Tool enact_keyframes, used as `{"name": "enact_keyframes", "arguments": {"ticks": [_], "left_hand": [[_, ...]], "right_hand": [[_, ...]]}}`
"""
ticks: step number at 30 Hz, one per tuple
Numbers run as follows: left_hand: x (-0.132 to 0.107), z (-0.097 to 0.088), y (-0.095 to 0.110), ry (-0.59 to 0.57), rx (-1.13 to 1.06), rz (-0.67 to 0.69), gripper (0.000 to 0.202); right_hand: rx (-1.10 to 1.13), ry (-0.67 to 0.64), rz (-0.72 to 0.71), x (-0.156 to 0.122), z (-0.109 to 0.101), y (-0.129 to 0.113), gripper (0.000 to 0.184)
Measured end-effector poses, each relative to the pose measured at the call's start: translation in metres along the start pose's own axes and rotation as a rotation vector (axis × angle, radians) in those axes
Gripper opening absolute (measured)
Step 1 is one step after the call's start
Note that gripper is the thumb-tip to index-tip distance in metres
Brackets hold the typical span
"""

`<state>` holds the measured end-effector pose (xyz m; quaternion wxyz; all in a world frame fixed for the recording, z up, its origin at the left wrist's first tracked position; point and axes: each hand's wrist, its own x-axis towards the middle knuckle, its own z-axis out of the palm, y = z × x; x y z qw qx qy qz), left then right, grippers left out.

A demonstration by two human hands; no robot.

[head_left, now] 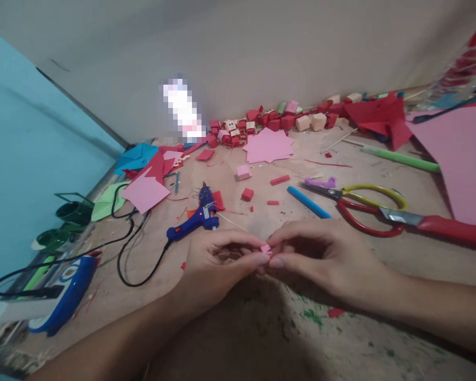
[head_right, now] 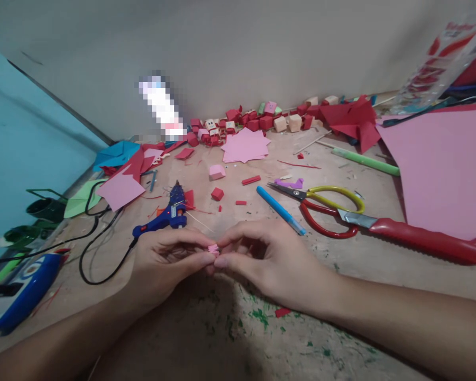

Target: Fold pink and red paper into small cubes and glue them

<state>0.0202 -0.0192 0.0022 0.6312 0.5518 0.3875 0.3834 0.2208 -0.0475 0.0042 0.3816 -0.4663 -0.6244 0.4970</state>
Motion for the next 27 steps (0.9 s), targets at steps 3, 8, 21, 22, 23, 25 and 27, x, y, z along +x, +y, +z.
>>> {"name": "enact_keyframes", "arguments": {"ticks": [3, 8, 21, 22, 23, 25, 27], "left_hand": [[0.0007, 0.0013, 0.0002, -0.001, 0.008, -0.001, 0.014], [-0.0008, 0.0024, -0.0007, -0.037, 0.07, 0.052, 0.013], [-0.0027, 0.0059, 0.0015, 0.027, 0.465, 0.356, 0.016], [-0.0019, 0.0062, 0.0012, 0.057, 0.523, 0.448, 0.016], [-0.0012, 0.0061, 0.0008, 0.078, 0.587, 0.545, 0.016], [-0.0001, 0.0054, -0.0004, 0.095, 0.682, 0.701, 0.015], [0.0004, 0.0042, -0.0016, 0.083, 0.711, 0.768, 0.013]], "right_hand": [[0.034, -0.001, 0.012, -0.0001, -0.0007, 0.0007, 0.011], [0.094, 0.023, 0.066, -0.0012, -0.0001, 0.0025, 0.01], [0.14, 0.028, 0.05, 0.0001, 0.0011, -0.0032, 0.015], [0.183, 0.022, 0.074, 0.001, 0.0008, -0.0036, 0.015], [0.217, 0.017, 0.093, 0.0017, 0.0006, -0.0035, 0.016], [0.268, 0.011, 0.125, 0.0026, 0.0013, -0.0015, 0.018], [0.341, -0.003, 0.166, 0.0025, 0.0033, 0.0022, 0.022]]}}
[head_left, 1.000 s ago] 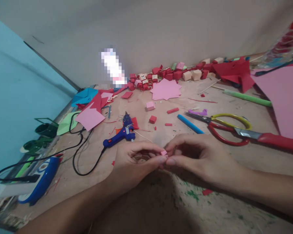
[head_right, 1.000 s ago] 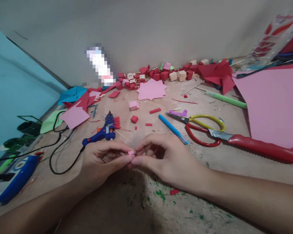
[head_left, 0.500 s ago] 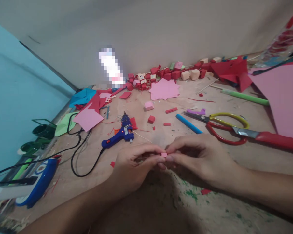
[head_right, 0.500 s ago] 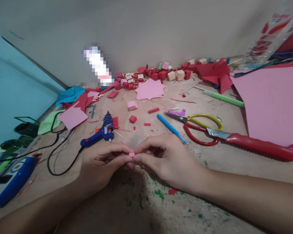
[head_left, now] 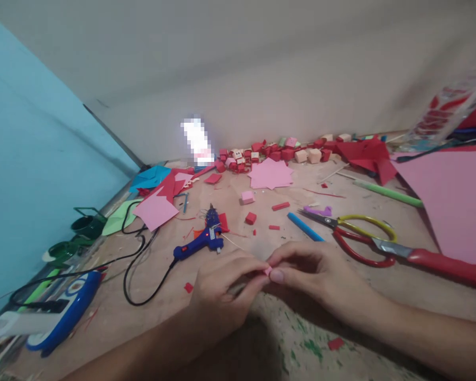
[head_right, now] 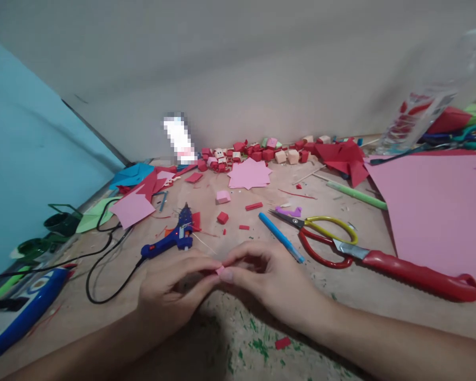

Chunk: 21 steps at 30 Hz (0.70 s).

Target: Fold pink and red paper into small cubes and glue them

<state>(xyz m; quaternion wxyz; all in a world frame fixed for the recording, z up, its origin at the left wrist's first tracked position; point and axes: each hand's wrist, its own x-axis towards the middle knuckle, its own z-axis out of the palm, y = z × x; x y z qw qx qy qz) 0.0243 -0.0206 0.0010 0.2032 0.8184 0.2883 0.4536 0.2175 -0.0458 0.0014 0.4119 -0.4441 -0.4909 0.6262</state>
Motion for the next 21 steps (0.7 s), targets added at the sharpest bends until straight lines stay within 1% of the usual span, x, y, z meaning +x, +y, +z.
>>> {"name": "enact_keyframes", "arguments": {"ticks": [3, 5, 8, 9, 11, 15, 18, 21], "left_hand": [[-0.001, -0.001, -0.002, -0.033, -0.031, 0.008, 0.008], [0.0, -0.001, -0.004, -0.059, -0.062, -0.001, 0.005], [0.001, -0.002, -0.004, -0.089, -0.115, -0.057, 0.01], [0.002, -0.003, -0.004, -0.096, -0.133, -0.082, 0.011], [0.003, -0.004, -0.003, -0.101, -0.166, -0.129, 0.011], [0.005, -0.006, -0.002, -0.058, -0.198, -0.223, 0.007], [0.006, -0.006, -0.003, -0.003, -0.187, -0.289, 0.011], [0.006, -0.007, -0.003, 0.025, -0.195, -0.322, 0.012]], "right_hand": [[0.138, -0.025, 0.054, 0.0, 0.001, 0.004, 0.026], [0.109, -0.016, 0.06, -0.001, 0.001, 0.003, 0.026], [-0.01, 0.014, 0.038, -0.001, 0.0, -0.004, 0.028], [-0.016, 0.023, 0.033, -0.001, 0.0, -0.005, 0.028], [0.051, 0.034, 0.04, -0.001, 0.0, -0.006, 0.027], [0.225, 0.054, 0.077, 0.001, 0.0, -0.002, 0.029], [0.262, 0.095, 0.056, 0.003, -0.002, -0.002, 0.028], [0.259, 0.111, 0.046, 0.005, -0.004, -0.003, 0.026]]}}
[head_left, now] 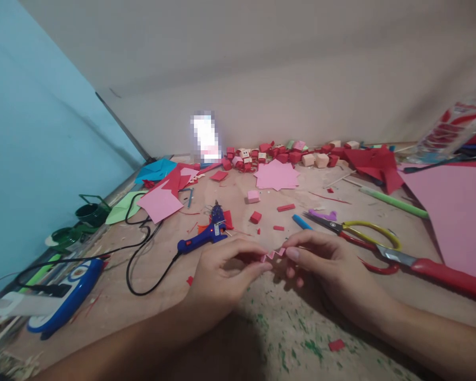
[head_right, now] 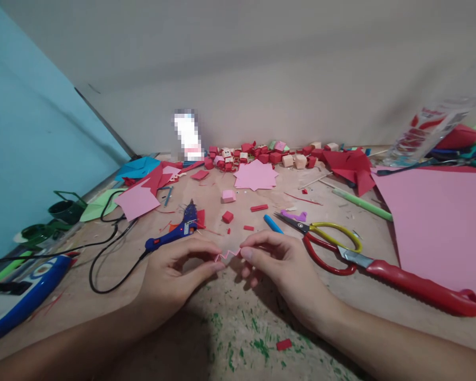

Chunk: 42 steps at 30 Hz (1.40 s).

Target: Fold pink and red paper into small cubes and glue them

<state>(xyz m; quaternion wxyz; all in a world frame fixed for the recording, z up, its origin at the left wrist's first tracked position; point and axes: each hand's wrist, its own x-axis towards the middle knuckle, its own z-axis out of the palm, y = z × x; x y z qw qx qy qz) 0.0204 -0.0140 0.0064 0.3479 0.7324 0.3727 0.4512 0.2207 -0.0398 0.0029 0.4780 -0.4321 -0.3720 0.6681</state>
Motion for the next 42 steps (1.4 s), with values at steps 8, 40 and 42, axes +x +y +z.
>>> {"name": "enact_keyframes", "arguments": {"ticks": [8, 40, 42], "left_hand": [[-0.002, 0.004, 0.002, -0.059, -0.095, -0.041, 0.016], [-0.004, 0.002, -0.008, -0.187, 0.037, 0.266, 0.018], [-0.006, 0.001, -0.009, -0.181, 0.091, 0.356, 0.018]], "right_hand": [[-0.107, -0.08, 0.039, -0.003, 0.003, 0.002, 0.025], [-0.4, -0.055, -0.077, -0.005, 0.003, 0.002, 0.027], [-0.449, -0.089, -0.077, -0.006, 0.004, 0.001, 0.025]]}}
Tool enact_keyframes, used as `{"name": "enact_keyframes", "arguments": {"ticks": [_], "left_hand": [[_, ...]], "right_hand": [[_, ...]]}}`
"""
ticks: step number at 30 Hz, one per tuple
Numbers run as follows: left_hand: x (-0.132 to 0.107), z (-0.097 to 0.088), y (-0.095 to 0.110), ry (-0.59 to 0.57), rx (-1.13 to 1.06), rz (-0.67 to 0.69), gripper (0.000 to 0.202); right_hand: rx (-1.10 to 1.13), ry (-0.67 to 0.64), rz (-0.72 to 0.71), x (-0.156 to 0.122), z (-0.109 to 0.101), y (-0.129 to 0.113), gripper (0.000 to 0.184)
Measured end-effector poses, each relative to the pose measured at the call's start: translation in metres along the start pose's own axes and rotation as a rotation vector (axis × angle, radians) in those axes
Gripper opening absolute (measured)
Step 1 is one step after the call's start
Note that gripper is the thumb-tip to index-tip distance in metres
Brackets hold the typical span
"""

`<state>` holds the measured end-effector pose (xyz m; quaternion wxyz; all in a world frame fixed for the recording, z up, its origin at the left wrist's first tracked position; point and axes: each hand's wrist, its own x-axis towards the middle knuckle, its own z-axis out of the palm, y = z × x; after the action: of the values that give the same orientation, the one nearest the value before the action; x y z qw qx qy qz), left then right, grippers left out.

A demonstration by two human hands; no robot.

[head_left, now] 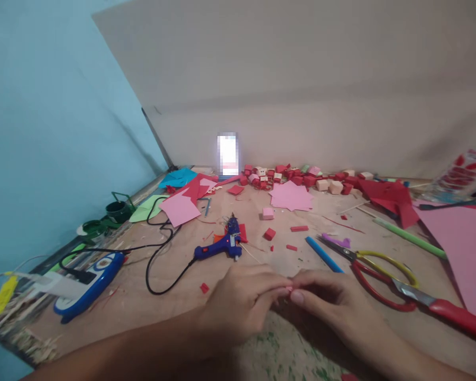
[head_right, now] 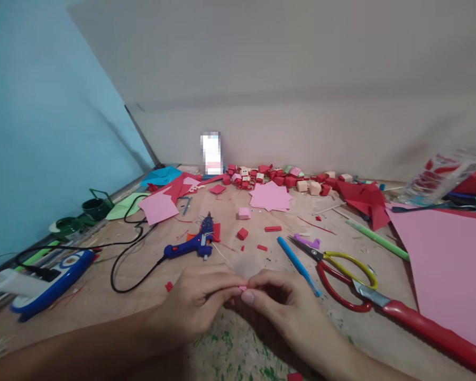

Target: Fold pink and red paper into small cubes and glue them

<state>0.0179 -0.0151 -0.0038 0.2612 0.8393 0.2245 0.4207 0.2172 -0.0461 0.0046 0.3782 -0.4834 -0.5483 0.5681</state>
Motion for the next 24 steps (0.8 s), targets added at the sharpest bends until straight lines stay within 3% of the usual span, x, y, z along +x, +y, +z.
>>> {"name": "enact_keyframes", "arguments": {"ticks": [5, 7, 11, 17, 24], "left_hand": [[-0.002, 0.0, -0.001, -0.015, 0.211, 0.2, 0.016], [-0.002, 0.001, -0.001, -0.008, 0.241, 0.215, 0.013], [0.001, 0.001, -0.001, 0.042, 0.213, 0.162, 0.009], [0.004, 0.001, -0.001, 0.042, 0.244, 0.119, 0.008], [0.006, -0.003, 0.001, -0.106, 0.357, 0.153, 0.011]], "right_hand": [[0.224, -0.059, 0.075, -0.003, 0.006, 0.003, 0.032], [0.384, -0.034, 0.084, -0.003, 0.008, 0.008, 0.03], [0.464, 0.004, 0.088, -0.001, 0.011, 0.013, 0.029], [0.395, 0.038, 0.066, -0.002, 0.013, 0.007, 0.03], [0.068, -0.003, -0.009, 0.001, 0.009, 0.008, 0.044]]}}
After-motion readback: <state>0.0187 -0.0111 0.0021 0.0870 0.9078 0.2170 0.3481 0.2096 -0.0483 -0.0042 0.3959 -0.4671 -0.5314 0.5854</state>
